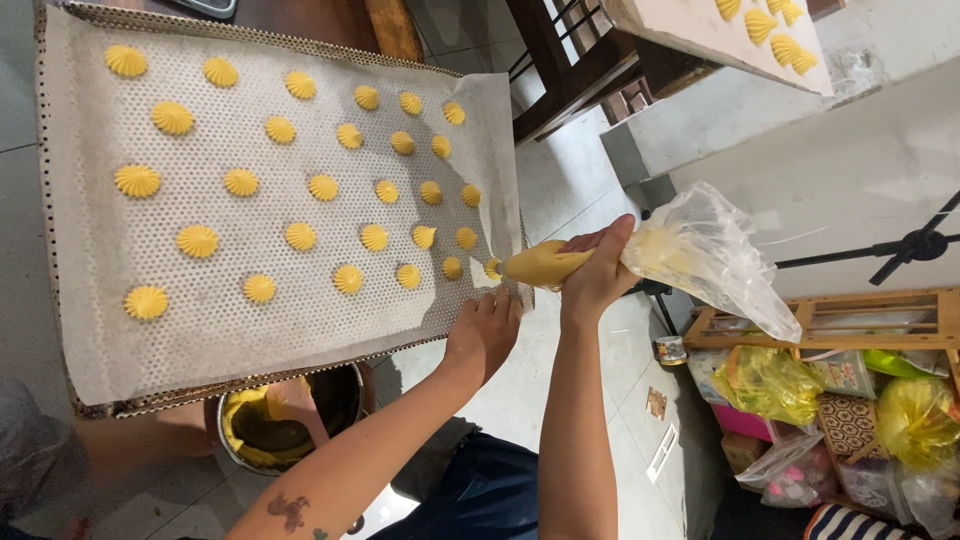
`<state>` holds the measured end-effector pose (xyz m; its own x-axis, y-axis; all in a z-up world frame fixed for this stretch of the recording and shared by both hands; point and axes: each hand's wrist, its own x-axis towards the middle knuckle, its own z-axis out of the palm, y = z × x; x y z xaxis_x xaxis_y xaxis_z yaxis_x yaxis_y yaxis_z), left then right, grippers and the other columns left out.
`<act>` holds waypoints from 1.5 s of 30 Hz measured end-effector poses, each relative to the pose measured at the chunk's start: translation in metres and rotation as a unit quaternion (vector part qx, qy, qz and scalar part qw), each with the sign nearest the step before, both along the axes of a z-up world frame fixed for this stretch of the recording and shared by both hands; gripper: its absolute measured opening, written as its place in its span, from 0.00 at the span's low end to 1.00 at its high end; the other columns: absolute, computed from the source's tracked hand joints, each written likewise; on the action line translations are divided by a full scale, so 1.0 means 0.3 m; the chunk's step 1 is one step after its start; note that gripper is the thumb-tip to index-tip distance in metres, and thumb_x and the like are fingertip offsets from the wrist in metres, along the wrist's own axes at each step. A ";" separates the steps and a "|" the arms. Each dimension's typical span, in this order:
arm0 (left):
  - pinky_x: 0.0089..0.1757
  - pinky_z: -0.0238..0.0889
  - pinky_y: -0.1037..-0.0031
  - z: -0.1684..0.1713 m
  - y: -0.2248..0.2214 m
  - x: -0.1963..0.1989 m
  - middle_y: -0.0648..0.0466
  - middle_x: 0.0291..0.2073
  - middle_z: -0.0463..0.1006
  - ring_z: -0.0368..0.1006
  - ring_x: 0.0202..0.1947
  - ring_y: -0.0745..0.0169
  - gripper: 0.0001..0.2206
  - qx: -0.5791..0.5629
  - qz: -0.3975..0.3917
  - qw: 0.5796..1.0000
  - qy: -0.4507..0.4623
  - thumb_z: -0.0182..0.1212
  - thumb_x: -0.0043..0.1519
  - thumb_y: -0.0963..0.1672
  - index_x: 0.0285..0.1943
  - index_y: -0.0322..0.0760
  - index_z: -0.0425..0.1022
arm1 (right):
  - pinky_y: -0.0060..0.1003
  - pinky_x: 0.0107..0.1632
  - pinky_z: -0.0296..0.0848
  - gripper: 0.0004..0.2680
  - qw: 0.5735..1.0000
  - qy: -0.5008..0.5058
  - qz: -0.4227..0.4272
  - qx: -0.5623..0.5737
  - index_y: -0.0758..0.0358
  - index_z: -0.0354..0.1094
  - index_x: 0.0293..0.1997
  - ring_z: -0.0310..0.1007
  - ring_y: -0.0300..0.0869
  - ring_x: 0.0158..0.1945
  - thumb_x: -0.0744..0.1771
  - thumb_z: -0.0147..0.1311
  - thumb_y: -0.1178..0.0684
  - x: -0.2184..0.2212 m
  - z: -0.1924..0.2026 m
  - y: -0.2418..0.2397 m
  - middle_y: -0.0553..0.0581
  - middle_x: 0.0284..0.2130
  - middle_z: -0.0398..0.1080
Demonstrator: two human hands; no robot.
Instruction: Piping cookie dough onto a baking sheet using a piping bag.
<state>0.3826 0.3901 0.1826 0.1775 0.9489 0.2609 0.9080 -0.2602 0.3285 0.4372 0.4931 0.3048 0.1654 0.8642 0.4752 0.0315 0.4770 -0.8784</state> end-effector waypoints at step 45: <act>0.32 0.73 0.67 -0.297 -1.350 -0.779 0.55 0.31 0.85 0.82 0.30 0.56 0.11 -0.118 0.262 0.866 -0.409 0.66 0.54 0.47 0.44 0.45 0.83 | 0.44 0.41 0.71 0.20 0.951 0.065 0.269 -0.134 0.60 0.53 0.23 0.62 0.46 0.22 0.74 0.39 0.42 -0.766 -0.040 -0.732 0.57 0.16 0.59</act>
